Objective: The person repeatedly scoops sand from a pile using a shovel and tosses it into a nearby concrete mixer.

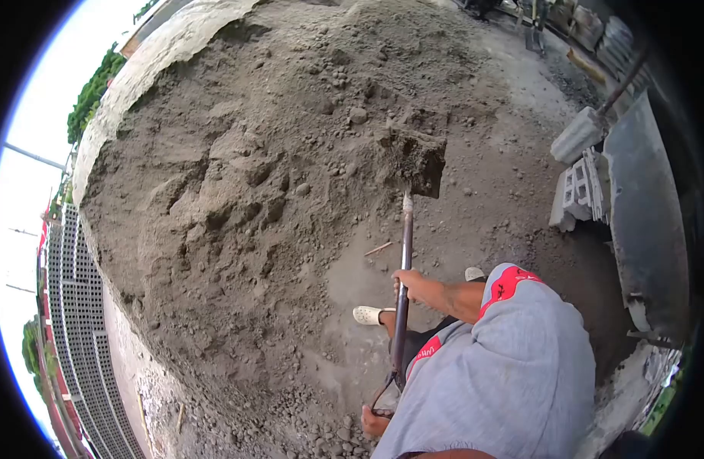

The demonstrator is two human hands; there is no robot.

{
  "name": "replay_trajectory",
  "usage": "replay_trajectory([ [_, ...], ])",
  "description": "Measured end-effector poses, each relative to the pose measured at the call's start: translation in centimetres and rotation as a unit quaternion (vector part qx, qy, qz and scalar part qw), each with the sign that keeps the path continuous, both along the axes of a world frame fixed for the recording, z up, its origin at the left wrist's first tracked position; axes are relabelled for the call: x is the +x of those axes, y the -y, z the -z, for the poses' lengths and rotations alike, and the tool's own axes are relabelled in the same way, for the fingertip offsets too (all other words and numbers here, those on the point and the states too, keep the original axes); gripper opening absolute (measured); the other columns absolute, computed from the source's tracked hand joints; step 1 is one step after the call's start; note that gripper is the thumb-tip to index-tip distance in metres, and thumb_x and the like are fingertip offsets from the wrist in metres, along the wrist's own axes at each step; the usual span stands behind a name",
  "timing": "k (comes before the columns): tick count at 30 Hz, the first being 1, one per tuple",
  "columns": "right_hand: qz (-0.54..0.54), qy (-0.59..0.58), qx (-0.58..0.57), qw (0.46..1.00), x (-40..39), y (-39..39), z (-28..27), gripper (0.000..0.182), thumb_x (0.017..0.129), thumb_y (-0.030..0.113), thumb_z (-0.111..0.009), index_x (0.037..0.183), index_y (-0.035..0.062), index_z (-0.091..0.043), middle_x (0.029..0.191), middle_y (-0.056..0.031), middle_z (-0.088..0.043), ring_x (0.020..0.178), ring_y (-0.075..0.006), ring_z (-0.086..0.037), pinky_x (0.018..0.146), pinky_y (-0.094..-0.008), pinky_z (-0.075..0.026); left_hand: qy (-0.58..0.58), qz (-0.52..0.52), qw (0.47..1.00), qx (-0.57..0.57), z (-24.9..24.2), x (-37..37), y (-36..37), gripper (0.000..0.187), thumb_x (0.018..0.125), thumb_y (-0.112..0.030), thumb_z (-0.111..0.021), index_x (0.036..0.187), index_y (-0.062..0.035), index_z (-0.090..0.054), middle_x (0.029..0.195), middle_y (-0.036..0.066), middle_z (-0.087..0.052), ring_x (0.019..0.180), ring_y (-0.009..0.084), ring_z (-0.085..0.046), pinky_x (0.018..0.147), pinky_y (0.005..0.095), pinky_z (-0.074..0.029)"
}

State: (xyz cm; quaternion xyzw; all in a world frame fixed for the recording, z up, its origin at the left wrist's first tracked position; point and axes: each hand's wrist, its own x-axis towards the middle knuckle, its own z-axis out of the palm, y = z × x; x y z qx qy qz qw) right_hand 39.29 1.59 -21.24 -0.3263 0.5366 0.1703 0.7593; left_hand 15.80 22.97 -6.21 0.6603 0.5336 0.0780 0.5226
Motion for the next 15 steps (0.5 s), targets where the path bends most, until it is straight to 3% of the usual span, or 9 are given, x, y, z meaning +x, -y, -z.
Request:
replay_trajectory([
  [1, 0.029, 0.013, -0.021, 0.999, -0.5, 4.1, -1.9, 0.010, 0.074, 0.005, -0.059, 0.076, 0.0034, -0.050, 0.062, -0.0053, -0.050, 0.049, -0.0149, -0.051, 0.043, -0.0314, -0.047, 0.004, -0.037, 0.997, -0.061, 0.2, 0.9, 2.3, 0.035, 0.082, -0.024, -0.048, 0.055, -0.0023, -0.042, 0.042, 0.005, -0.037, 0.031, 0.0155, -0.036, 0.032, 0.0276, -0.027],
  [4, 0.111, 0.062, -0.068, 0.989, -1.9, 16.8, -8.5, 0.012, 0.074, 0.006, -0.060, 0.077, 0.0032, -0.049, 0.062, -0.0064, -0.051, 0.050, -0.0160, -0.052, 0.044, -0.0316, -0.046, 0.071, 0.105, 0.985, -0.113, 0.6, 5.2, 9.5, 0.035, 0.081, -0.027, -0.049, 0.057, -0.0040, -0.041, 0.043, 0.004, -0.038, 0.032, 0.0149, -0.036, 0.033, 0.0271, -0.028],
  [8, 0.282, 0.203, -0.141, 0.927, -5.2, 32.4, -19.9, 0.014, 0.076, 0.007, -0.062, 0.077, 0.0023, -0.048, 0.061, -0.0079, -0.051, 0.051, -0.0185, -0.052, 0.045, -0.0343, -0.044, 0.158, 0.232, 0.938, -0.203, -1.2, 10.6, 19.7, 0.035, 0.080, -0.034, -0.050, 0.060, -0.0075, -0.039, 0.046, 0.003, -0.038, 0.034, 0.0136, -0.035, 0.034, 0.0259, -0.029],
  [10, 0.367, 0.298, -0.145, 0.869, -7.2, 40.2, -24.8, 0.016, 0.077, 0.009, -0.062, 0.080, 0.0026, -0.047, 0.061, -0.0070, -0.050, 0.049, -0.0178, -0.050, 0.046, -0.0336, -0.043, 0.295, 0.335, 0.847, -0.289, -4.4, 15.2, 26.3, 0.033, 0.081, -0.031, -0.051, 0.060, -0.0082, -0.039, 0.045, 0.003, -0.038, 0.034, 0.0134, -0.038, 0.034, 0.0266, -0.033],
  [12, 0.445, 0.429, -0.180, 0.765, -10.7, 47.0, -30.0, 0.016, 0.077, 0.012, -0.062, 0.075, 0.0059, -0.048, 0.059, -0.0047, -0.047, 0.049, -0.0167, -0.049, 0.046, -0.0313, -0.044, 0.356, 0.435, 0.773, -0.295, -9.8, 17.9, 34.0, 0.026, 0.084, -0.024, -0.051, 0.065, -0.0072, -0.043, 0.048, 0.003, -0.041, 0.036, 0.0120, -0.040, 0.036, 0.0255, -0.033],
  [15, 0.557, 0.455, -0.194, 0.668, -15.7, 55.8, -33.6, 0.021, 0.080, 0.020, -0.058, 0.067, 0.0087, -0.045, 0.055, -0.0025, -0.046, 0.047, -0.0140, -0.047, 0.045, -0.0284, -0.041, 0.439, 0.552, 0.661, -0.256, -16.9, 16.2, 43.9, 0.031, 0.083, -0.019, -0.057, 0.061, -0.0086, -0.037, 0.048, 0.003, -0.042, 0.042, 0.0093, -0.042, 0.039, 0.0235, -0.034],
])
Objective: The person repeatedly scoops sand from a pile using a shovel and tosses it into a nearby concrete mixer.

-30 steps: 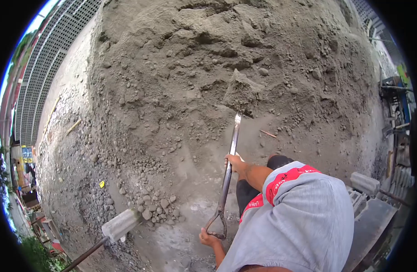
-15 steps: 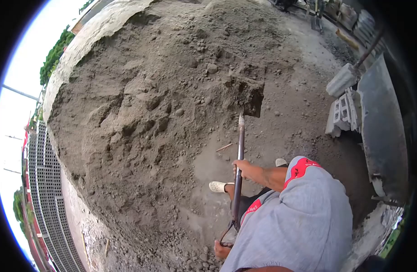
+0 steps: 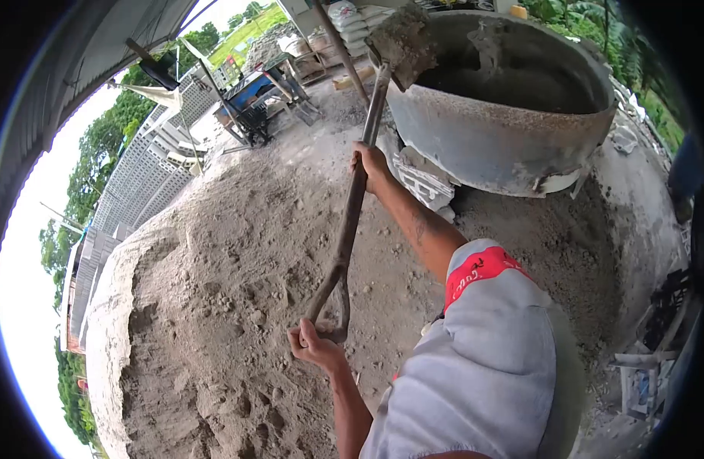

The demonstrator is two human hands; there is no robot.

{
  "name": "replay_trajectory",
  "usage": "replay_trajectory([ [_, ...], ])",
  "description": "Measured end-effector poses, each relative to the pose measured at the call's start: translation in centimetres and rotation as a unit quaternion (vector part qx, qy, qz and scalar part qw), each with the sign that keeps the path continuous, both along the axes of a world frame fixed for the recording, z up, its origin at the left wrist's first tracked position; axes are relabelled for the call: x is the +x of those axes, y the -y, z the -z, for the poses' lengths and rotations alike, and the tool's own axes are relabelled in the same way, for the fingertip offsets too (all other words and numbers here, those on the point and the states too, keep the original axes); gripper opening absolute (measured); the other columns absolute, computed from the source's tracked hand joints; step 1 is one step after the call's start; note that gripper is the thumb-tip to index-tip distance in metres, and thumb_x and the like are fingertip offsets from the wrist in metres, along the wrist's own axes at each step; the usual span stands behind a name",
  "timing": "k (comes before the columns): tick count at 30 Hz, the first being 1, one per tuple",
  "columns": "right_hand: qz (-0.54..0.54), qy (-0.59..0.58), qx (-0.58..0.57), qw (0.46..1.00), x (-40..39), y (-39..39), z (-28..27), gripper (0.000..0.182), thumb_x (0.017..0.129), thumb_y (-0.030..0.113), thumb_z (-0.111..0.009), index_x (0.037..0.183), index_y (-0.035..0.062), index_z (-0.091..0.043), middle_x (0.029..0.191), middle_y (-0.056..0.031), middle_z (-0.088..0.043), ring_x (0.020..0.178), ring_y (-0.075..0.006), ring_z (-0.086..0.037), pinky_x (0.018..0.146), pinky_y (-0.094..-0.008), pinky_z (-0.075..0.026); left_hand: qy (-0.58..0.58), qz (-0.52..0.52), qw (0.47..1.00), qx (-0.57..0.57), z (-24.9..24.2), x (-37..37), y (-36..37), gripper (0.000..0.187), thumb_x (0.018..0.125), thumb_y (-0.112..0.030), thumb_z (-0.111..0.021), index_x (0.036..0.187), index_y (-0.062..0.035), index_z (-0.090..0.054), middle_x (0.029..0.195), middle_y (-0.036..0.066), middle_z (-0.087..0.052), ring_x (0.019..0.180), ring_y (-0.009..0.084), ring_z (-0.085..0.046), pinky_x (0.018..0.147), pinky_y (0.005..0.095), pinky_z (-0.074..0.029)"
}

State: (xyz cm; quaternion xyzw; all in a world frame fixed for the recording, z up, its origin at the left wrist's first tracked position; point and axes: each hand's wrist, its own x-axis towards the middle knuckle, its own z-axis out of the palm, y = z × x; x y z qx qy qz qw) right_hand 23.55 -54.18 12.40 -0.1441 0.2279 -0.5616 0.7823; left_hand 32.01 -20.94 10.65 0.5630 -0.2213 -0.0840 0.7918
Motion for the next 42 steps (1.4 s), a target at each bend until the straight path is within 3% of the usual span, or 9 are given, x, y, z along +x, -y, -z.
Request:
replay_trajectory([
  [5, -0.021, 0.054, 0.005, 0.998, -5.9, 1.9, 2.7, 0.023, 0.079, 0.017, -0.057, 0.063, 0.0114, -0.043, 0.053, 0.0007, -0.042, 0.044, -0.0119, -0.042, 0.044, -0.0273, -0.039, 0.260, 0.120, 0.958, 0.025, 2.9, -2.0, 1.1, 0.032, 0.081, -0.021, -0.059, 0.064, -0.0079, -0.035, 0.050, 0.002, -0.041, 0.044, 0.0100, -0.034, 0.046, 0.0275, -0.034],
  [8, -0.089, -0.047, -0.003, 0.995, -4.9, -1.8, 4.3, 0.021, 0.077, 0.015, -0.063, 0.068, 0.0113, -0.044, 0.055, 0.0005, -0.044, 0.045, -0.0121, -0.044, 0.044, -0.0264, -0.039, 0.200, 0.053, 0.974, 0.089, 8.0, -3.0, -3.4, 0.028, 0.080, -0.023, -0.057, 0.069, -0.0069, -0.037, 0.051, 0.003, -0.041, 0.043, 0.0127, -0.036, 0.045, 0.0295, -0.036],
  [10, -0.120, -0.054, 0.017, 0.991, -2.3, -1.4, 7.0, 0.023, 0.075, 0.018, -0.066, 0.067, 0.0111, -0.046, 0.055, 0.0000, -0.045, 0.045, -0.0125, -0.045, 0.044, -0.0275, -0.040, -0.115, -0.006, 0.993, 0.006, 7.3, -5.7, -6.0, 0.023, 0.079, -0.022, -0.056, 0.075, -0.0055, -0.042, 0.053, 0.004, -0.040, 0.042, 0.0146, -0.039, 0.044, 0.0298, -0.037],
  [12, -0.186, -0.138, 0.046, 0.972, 1.7, -2.6, 11.1, 0.023, 0.075, 0.018, -0.067, 0.066, 0.0110, -0.047, 0.055, -0.0004, -0.046, 0.045, -0.0126, -0.046, 0.044, -0.0283, -0.040, -0.208, -0.068, 0.975, 0.029, 7.8, -7.2, -9.4, 0.020, 0.079, -0.021, -0.056, 0.081, -0.0044, -0.044, 0.053, 0.003, -0.040, 0.042, 0.0151, -0.040, 0.044, 0.0300, -0.038],
  [20, -0.631, -0.297, 0.203, 0.687, 12.4, -33.8, 27.0, 0.018, 0.079, 0.014, -0.061, 0.068, 0.0082, -0.047, 0.055, -0.0036, -0.045, 0.048, -0.0170, -0.048, 0.045, -0.0286, -0.043, -0.420, -0.309, 0.850, -0.074, 9.9, -21.0, -23.7, 0.043, 0.074, -0.005, -0.056, 0.115, 0.0011, -0.045, 0.057, 0.003, -0.041, 0.044, 0.0134, -0.042, 0.044, 0.0299, -0.039],
  [29, -0.837, -0.506, 0.015, 0.206, -6.3, -55.3, 42.5, 0.015, 0.080, 0.012, -0.058, 0.086, 0.0026, -0.049, 0.060, -0.0048, -0.048, 0.051, -0.0167, -0.050, 0.044, -0.0310, -0.044, -0.489, -0.662, 0.479, -0.305, 17.9, -33.6, -20.7, 0.046, 0.071, -0.002, -0.048, 0.118, -0.0020, -0.044, 0.056, 0.003, -0.037, 0.044, 0.0137, -0.039, 0.045, 0.0315, -0.038],
  [34, -0.841, -0.499, -0.132, 0.159, -13.9, -59.9, 46.3, 0.030, 0.080, 0.014, -0.060, 0.101, 0.0017, -0.043, 0.063, -0.0061, -0.048, 0.050, -0.0166, -0.051, 0.044, -0.0313, -0.045, -0.495, -0.730, 0.297, -0.366, 24.7, -37.0, -21.2, 0.045, 0.072, -0.004, -0.046, 0.116, -0.0051, -0.047, 0.055, 0.002, -0.038, 0.043, 0.0134, -0.037, 0.044, 0.0307, -0.037],
  [39, -0.843, -0.509, -0.131, 0.114, -11.7, -66.6, 41.9, 0.036, 0.079, 0.018, -0.064, 0.101, 0.0019, -0.040, 0.064, -0.0046, -0.047, 0.048, -0.0151, -0.051, 0.042, -0.0289, -0.045, -0.449, -0.748, 0.260, -0.413, 29.6, -32.6, -27.8, 0.044, 0.071, -0.003, -0.044, 0.115, -0.0053, -0.047, 0.055, 0.002, -0.039, 0.043, 0.0132, -0.037, 0.043, 0.0294, -0.039],
  [42, -0.872, -0.447, -0.179, 0.085, -1.5, -74.3, 46.4, 0.019, 0.079, 0.018, -0.062, 0.080, 0.0041, -0.049, 0.058, -0.0028, -0.050, 0.047, -0.0130, -0.051, 0.043, -0.0269, -0.044, -0.379, -0.727, 0.371, -0.436, 33.4, -21.6, -37.0, 0.048, 0.071, -0.004, -0.045, 0.119, -0.0083, -0.043, 0.056, 0.002, -0.038, 0.044, 0.0123, -0.039, 0.043, 0.0303, -0.038],
])
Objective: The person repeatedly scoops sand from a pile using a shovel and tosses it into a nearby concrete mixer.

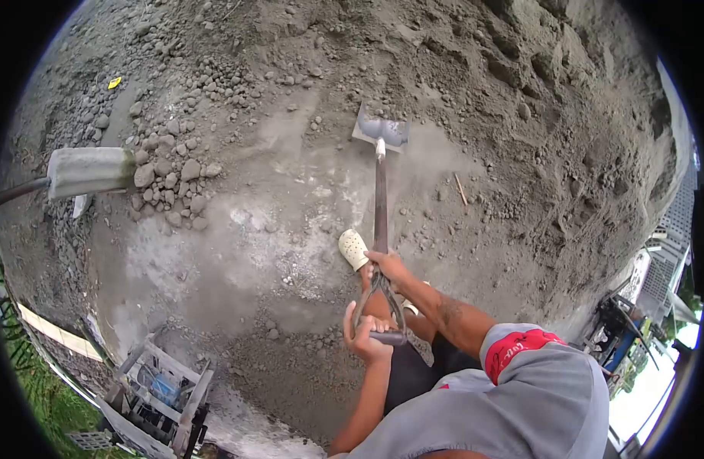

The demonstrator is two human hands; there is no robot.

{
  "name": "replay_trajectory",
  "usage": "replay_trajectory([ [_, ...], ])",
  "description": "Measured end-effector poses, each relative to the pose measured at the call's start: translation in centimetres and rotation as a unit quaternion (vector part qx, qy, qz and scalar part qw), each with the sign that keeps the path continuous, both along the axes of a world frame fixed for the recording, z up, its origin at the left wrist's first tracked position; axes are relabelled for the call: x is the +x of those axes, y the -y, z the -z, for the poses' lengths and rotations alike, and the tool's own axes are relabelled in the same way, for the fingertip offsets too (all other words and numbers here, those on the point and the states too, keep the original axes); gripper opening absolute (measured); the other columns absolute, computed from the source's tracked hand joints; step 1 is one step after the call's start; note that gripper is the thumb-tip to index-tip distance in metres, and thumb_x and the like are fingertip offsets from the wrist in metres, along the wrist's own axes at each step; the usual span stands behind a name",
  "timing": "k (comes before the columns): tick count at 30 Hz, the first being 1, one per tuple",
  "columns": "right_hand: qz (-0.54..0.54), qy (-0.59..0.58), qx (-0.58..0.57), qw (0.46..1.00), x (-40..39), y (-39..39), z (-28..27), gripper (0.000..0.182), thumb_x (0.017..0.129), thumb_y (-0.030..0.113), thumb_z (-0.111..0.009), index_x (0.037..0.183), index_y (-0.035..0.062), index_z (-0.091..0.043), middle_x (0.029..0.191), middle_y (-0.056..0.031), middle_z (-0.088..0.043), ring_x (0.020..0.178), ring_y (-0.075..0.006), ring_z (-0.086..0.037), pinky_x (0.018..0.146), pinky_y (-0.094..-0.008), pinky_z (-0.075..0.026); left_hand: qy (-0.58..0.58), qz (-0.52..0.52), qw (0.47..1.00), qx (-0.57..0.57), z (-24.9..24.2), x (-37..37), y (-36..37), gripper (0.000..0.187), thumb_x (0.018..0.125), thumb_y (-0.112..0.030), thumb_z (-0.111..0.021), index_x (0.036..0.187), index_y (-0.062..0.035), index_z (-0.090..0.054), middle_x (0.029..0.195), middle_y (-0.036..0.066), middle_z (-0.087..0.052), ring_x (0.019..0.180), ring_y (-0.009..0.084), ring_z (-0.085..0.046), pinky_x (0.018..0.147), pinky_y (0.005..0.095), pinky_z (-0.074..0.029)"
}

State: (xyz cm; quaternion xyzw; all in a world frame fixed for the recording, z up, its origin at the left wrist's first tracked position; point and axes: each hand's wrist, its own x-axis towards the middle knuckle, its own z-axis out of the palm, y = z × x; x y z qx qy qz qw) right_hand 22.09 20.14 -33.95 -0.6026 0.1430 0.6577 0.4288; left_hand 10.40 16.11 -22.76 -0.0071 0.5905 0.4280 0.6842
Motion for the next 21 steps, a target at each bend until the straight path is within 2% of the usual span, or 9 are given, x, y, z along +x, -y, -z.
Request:
replay_trajectory([
  [3, -0.032, 0.033, 0.022, 0.999, 13.6, -12.3, 6.1, 0.018, 0.080, 0.017, -0.058, 0.069, 0.0043, -0.051, 0.052, -0.0029, -0.049, 0.047, -0.0149, -0.051, 0.045, -0.0271, -0.043, 0.067, -0.002, 0.997, 0.039, 6.6, 12.0, -11.8, 0.044, 0.071, 0.001, -0.050, 0.115, -0.0058, -0.046, 0.059, 0.003, -0.042, 0.047, 0.0130, -0.040, 0.047, 0.0297, -0.037],
  [6, -0.082, 0.166, -0.013, 0.983, 14.3, -14.7, 11.1, 0.028, 0.080, 0.027, -0.060, 0.071, 0.0015, -0.053, 0.054, -0.0056, -0.052, 0.048, -0.0159, -0.052, 0.045, -0.0269, -0.043, -0.096, 0.015, 0.995, 0.033, 8.6, 12.7, -15.4, 0.030, 0.069, -0.002, -0.055, 0.099, -0.0002, -0.057, 0.074, 0.009, -0.054, 0.055, 0.0193, -0.050, 0.053, 0.0319, -0.042],
  [8, -0.299, 0.209, -0.008, 0.931, 9.3, -12.9, 7.3, 0.047, 0.078, 0.039, -0.062, 0.090, -0.0058, -0.055, 0.076, -0.0128, -0.059, 0.065, -0.0168, -0.057, 0.056, -0.0289, -0.046, -0.070, 0.030, 0.988, -0.137, 15.9, 7.6, -15.3, 0.025, 0.067, -0.004, -0.059, 0.091, 0.0037, -0.058, 0.079, 0.010, -0.055, 0.058, 0.0224, -0.053, 0.054, 0.0341, -0.043],
  [10, -0.322, 0.270, 0.002, 0.908, 7.2, -10.0, 6.6, 0.069, 0.075, 0.046, -0.064, 0.113, -0.0084, -0.047, 0.105, -0.0177, -0.053, 0.088, -0.0191, -0.055, 0.070, -0.0309, -0.045, -0.091, 0.048, 0.982, -0.156, 21.0, 4.9, -14.5, 0.022, 0.065, -0.006, -0.065, 0.082, 0.0047, -0.057, 0.078, 0.011, -0.056, 0.058, 0.0221, -0.054, 0.052, 0.0337, -0.043],
  [11, -0.324, 0.271, 0.000, 0.907, 7.2, -8.7, 5.7, 0.069, 0.075, 0.046, -0.064, 0.113, -0.0084, -0.047, 0.105, -0.0177, -0.053, 0.088, -0.0191, -0.055, 0.070, -0.0309, -0.045, -0.106, 0.063, 0.981, -0.148, 21.5, 3.9, -14.9, 0.021, 0.064, -0.006, -0.066, 0.080, 0.0042, -0.057, 0.076, 0.011, -0.056, 0.058, 0.0212, -0.054, 0.052, 0.0334, -0.043],
  [13, -0.355, 0.189, -0.023, 0.915, 9.0, -6.9, 4.0, 0.082, 0.075, 0.051, -0.060, 0.128, -0.0067, -0.034, 0.127, -0.0254, -0.039, 0.121, -0.0302, -0.038, 0.098, -0.0345, -0.031, -0.159, 0.092, 0.972, -0.145, 21.7, 2.2, -17.0, 0.019, 0.063, -0.004, -0.069, 0.075, 0.0035, -0.056, 0.073, 0.010, -0.056, 0.058, 0.0192, -0.054, 0.050, 0.0323, -0.043],
  [16, -0.367, 0.192, -0.019, 0.910, 15.0, -8.0, 1.0, 0.086, 0.073, 0.057, -0.057, 0.126, -0.0078, -0.037, 0.125, -0.0260, -0.042, 0.118, -0.0309, -0.041, 0.096, -0.0337, -0.034, -0.294, 0.103, 0.942, -0.122, 24.7, -1.6, -21.3, 0.023, 0.062, -0.008, -0.069, 0.076, 0.0058, -0.057, 0.067, 0.011, -0.059, 0.054, 0.0208, -0.054, 0.050, 0.0327, -0.043],
  [18, -0.359, 0.228, -0.035, 0.905, 19.3, -9.9, 1.8, 0.075, 0.076, 0.053, -0.058, 0.122, -0.0027, -0.043, 0.113, -0.0165, -0.049, 0.103, -0.0246, -0.049, 0.086, -0.0341, -0.038, -0.298, 0.089, 0.948, -0.073, 23.4, -2.8, -24.5, 0.035, 0.064, -0.010, -0.067, 0.090, 0.0092, -0.053, 0.076, 0.014, -0.059, 0.061, 0.0237, -0.055, 0.056, 0.0339, -0.044],
  [21, -0.346, 0.180, -0.119, 0.913, 24.9, -14.7, 10.1, 0.072, 0.077, 0.055, -0.055, 0.120, -0.0023, -0.046, 0.106, -0.0164, -0.053, 0.103, -0.0246, -0.048, 0.085, -0.0362, -0.038, -0.360, 0.072, 0.929, -0.051, 17.6, -0.5, -27.6, 0.046, 0.066, -0.011, -0.064, 0.102, 0.0110, -0.047, 0.087, 0.016, -0.057, 0.068, 0.0238, -0.054, 0.060, 0.0344, -0.044],
])
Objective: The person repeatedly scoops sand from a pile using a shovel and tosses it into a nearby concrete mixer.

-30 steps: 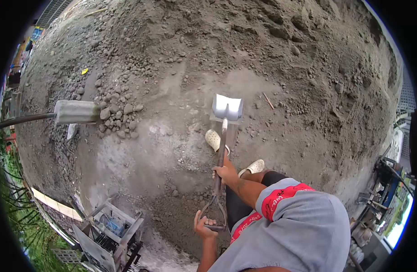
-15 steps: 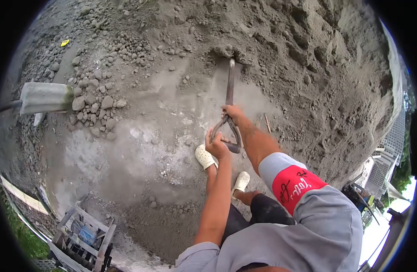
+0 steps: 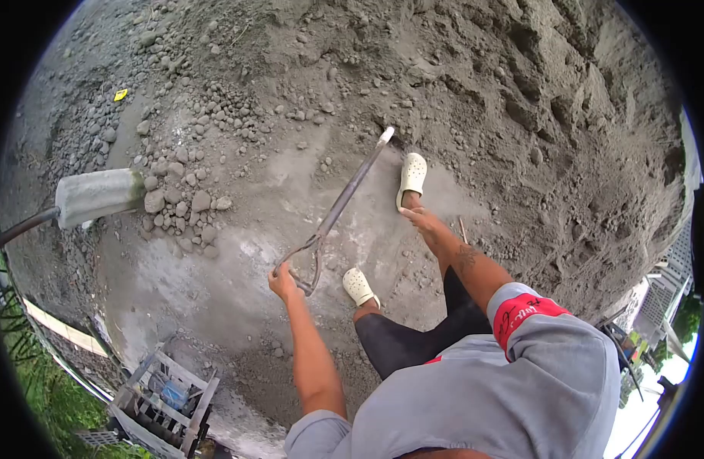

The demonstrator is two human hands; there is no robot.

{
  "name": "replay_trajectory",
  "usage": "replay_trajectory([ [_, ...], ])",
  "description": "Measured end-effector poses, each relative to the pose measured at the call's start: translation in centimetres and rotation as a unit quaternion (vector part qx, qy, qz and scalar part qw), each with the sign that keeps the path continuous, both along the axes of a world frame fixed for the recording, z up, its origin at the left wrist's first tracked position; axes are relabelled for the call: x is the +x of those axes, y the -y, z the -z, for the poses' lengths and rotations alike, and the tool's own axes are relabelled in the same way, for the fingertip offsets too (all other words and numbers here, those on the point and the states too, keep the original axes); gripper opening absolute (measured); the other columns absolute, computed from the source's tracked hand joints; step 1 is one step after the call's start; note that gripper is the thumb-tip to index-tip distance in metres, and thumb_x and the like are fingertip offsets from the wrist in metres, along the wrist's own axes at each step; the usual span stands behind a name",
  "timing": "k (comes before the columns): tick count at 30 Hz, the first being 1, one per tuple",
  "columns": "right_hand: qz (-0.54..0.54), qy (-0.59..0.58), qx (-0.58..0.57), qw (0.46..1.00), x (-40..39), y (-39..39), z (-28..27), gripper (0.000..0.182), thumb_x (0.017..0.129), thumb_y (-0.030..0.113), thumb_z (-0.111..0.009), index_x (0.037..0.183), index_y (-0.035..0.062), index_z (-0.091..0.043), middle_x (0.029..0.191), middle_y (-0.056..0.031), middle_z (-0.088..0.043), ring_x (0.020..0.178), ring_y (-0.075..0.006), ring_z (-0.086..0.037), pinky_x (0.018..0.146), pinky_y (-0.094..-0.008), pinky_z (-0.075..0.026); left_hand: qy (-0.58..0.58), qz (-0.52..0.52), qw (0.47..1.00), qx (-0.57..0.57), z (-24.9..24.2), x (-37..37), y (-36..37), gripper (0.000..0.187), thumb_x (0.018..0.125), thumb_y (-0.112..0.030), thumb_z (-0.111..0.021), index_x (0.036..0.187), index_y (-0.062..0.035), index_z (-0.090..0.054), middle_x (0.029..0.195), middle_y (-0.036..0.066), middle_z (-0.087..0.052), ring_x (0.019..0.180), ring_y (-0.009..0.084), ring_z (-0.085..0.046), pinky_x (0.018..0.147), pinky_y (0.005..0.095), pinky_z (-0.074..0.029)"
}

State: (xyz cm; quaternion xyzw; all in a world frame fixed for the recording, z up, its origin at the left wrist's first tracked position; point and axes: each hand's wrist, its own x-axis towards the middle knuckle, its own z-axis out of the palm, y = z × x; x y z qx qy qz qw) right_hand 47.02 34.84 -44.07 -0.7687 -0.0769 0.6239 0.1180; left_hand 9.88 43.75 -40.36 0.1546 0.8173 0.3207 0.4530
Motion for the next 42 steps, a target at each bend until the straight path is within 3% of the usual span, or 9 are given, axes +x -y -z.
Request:
replay_trajectory([
  [4, -0.082, 0.048, 0.049, 0.994, 0.9, -10.1, 6.1, 0.061, 0.077, 0.047, -0.060, 0.111, -0.0030, -0.051, 0.091, -0.0138, -0.057, 0.089, -0.0251, -0.055, 0.077, -0.0380, -0.044, -0.137, 0.042, 0.990, -0.013, -12.8, 10.6, 0.8, 0.037, 0.065, -0.006, -0.061, 0.096, 0.0085, -0.047, 0.081, 0.012, -0.047, 0.065, 0.0177, -0.048, 0.056, 0.0314, -0.041],
  [6, 0.373, -0.158, 0.024, 0.914, -0.4, -13.3, 9.5, 0.041, 0.077, 0.032, -0.066, 0.096, -0.0022, -0.054, 0.075, -0.0098, -0.055, 0.065, -0.0216, -0.056, 0.060, -0.0357, -0.049, -0.228, 0.039, 0.973, 0.009, -14.7, 13.7, 3.4, 0.032, 0.065, -0.004, -0.060, 0.092, 0.0072, -0.048, 0.076, 0.010, -0.048, 0.062, 0.0168, -0.047, 0.054, 0.0296, -0.040],
  [9, 0.473, -0.169, -0.014, 0.865, -0.5, -12.6, 8.8, 0.023, 0.077, 0.018, -0.065, 0.082, 0.0009, -0.051, 0.061, -0.0058, -0.049, 0.048, -0.0166, -0.049, 0.044, -0.0301, -0.046, -0.275, 0.045, 0.960, 0.003, -16.9, 14.9, 7.1, 0.031, 0.064, -0.004, -0.062, 0.089, 0.0075, -0.049, 0.073, 0.009, -0.050, 0.061, 0.0185, -0.049, 0.054, 0.0309, -0.042],
  [15, 0.476, -0.156, -0.023, 0.865, -3.1, -9.7, 4.2, 0.010, 0.078, 0.009, -0.056, 0.076, 0.0024, -0.048, 0.059, -0.0060, -0.048, 0.047, -0.0167, -0.048, 0.041, -0.0286, -0.044, -0.390, 0.189, 0.901, -0.036, -18.0, 11.4, 9.4, 0.023, 0.061, -0.001, -0.065, 0.077, 0.0032, -0.050, 0.072, 0.011, -0.053, 0.062, 0.0198, -0.053, 0.055, 0.0319, -0.044],
  [23, 0.547, -0.154, 0.019, 0.823, -4.3, -5.9, -5.3, 0.008, 0.077, 0.006, -0.055, 0.075, 0.0033, -0.048, 0.060, -0.0053, -0.047, 0.048, -0.0163, -0.047, 0.043, -0.0294, -0.044, -0.300, 0.211, 0.929, 0.040, -26.2, 7.5, 10.5, 0.017, 0.062, -0.002, -0.061, 0.071, 0.0008, -0.046, 0.062, 0.007, -0.050, 0.054, 0.0175, -0.049, 0.053, 0.0315, -0.041],
  [26, 0.606, -0.161, 0.069, 0.776, -4.9, -4.6, -9.4, 0.008, 0.076, 0.005, -0.055, 0.075, 0.0037, -0.048, 0.060, -0.0050, -0.047, 0.048, -0.0161, -0.047, 0.043, -0.0297, -0.044, -0.335, 0.319, 0.878, 0.120, -27.1, 3.9, 9.7, 0.018, 0.062, -0.003, -0.062, 0.070, 0.0008, -0.046, 0.062, 0.007, -0.049, 0.054, 0.0179, -0.048, 0.053, 0.0307, -0.040],
  [31, 0.708, -0.162, 0.153, 0.670, -4.6, 0.1, -15.2, 0.008, 0.076, 0.005, -0.055, 0.074, 0.0041, -0.048, 0.059, -0.0047, -0.047, 0.049, -0.0160, -0.047, 0.045, -0.0307, -0.045, -0.219, 0.363, 0.884, 0.199, -28.2, 0.2, 7.9, 0.021, 0.061, -0.005, -0.064, 0.069, 0.0005, -0.045, 0.061, 0.006, -0.047, 0.054, 0.0168, -0.046, 0.052, 0.0304, -0.039],
  [37, 0.788, -0.111, 0.183, 0.578, -4.0, 11.2, -17.1, 0.011, 0.075, 0.006, -0.056, 0.066, 0.0056, -0.048, 0.053, -0.0029, -0.046, 0.044, -0.0144, -0.045, 0.041, -0.0294, -0.041, -0.085, 0.463, 0.854, 0.222, -30.1, 2.2, 8.4, 0.021, 0.062, -0.001, -0.063, 0.071, -0.0001, -0.044, 0.059, 0.004, -0.044, 0.052, 0.0127, -0.043, 0.048, 0.0283, -0.037],
  [42, 0.867, -0.019, 0.235, 0.439, -2.3, 28.3, -24.6, 0.010, 0.074, 0.008, -0.058, 0.069, 0.0052, -0.050, 0.055, -0.0032, -0.047, 0.045, -0.0139, -0.046, 0.042, -0.0293, -0.043, 0.095, 0.568, 0.794, 0.194, -32.1, 7.9, 15.8, 0.020, 0.064, 0.005, -0.057, 0.075, -0.0007, -0.041, 0.059, 0.004, -0.046, 0.049, 0.0108, -0.044, 0.043, 0.0266, -0.033],
])
